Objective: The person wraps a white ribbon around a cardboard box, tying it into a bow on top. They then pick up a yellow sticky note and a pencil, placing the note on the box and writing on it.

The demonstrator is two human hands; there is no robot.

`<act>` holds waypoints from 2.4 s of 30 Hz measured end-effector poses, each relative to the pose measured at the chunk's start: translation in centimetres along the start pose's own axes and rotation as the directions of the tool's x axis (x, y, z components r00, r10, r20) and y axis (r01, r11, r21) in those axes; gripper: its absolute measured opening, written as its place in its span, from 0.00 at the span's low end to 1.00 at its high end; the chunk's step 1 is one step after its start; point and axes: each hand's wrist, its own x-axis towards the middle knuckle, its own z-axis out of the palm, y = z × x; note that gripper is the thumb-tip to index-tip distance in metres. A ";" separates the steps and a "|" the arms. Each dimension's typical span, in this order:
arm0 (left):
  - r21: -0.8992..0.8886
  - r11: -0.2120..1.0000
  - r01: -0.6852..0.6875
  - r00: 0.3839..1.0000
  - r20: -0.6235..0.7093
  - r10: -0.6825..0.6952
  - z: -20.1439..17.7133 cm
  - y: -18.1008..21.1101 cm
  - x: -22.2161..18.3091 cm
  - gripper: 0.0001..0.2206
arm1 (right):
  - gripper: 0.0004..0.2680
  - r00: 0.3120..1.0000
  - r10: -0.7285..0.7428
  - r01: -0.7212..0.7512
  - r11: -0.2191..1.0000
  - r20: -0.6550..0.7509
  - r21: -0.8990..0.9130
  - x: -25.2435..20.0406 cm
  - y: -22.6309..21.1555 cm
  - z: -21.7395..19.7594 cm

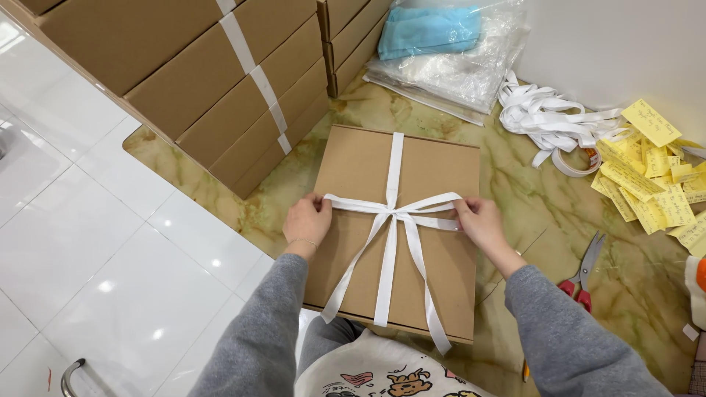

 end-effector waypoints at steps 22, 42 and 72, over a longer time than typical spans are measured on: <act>0.375 0.901 -0.217 0.931 -0.197 0.306 0.8 -4.6 1.8 0.09 | 0.07 0.938 -0.343 0.324 0.818 0.049 -0.474 1.3 0.5 -3.9; -0.563 0.496 0.661 0.747 0.555 -0.366 -6.5 -4.8 -15.9 0.35 | 0.19 0.882 0.422 -0.467 0.842 0.212 0.269 -13.8 3.7 -4.6; -0.425 0.672 -0.607 0.755 -0.045 0.654 5.6 10.2 -16.2 0.20 | 0.11 0.846 0.380 -0.512 0.776 -0.375 -0.369 -21.6 18.3 -7.0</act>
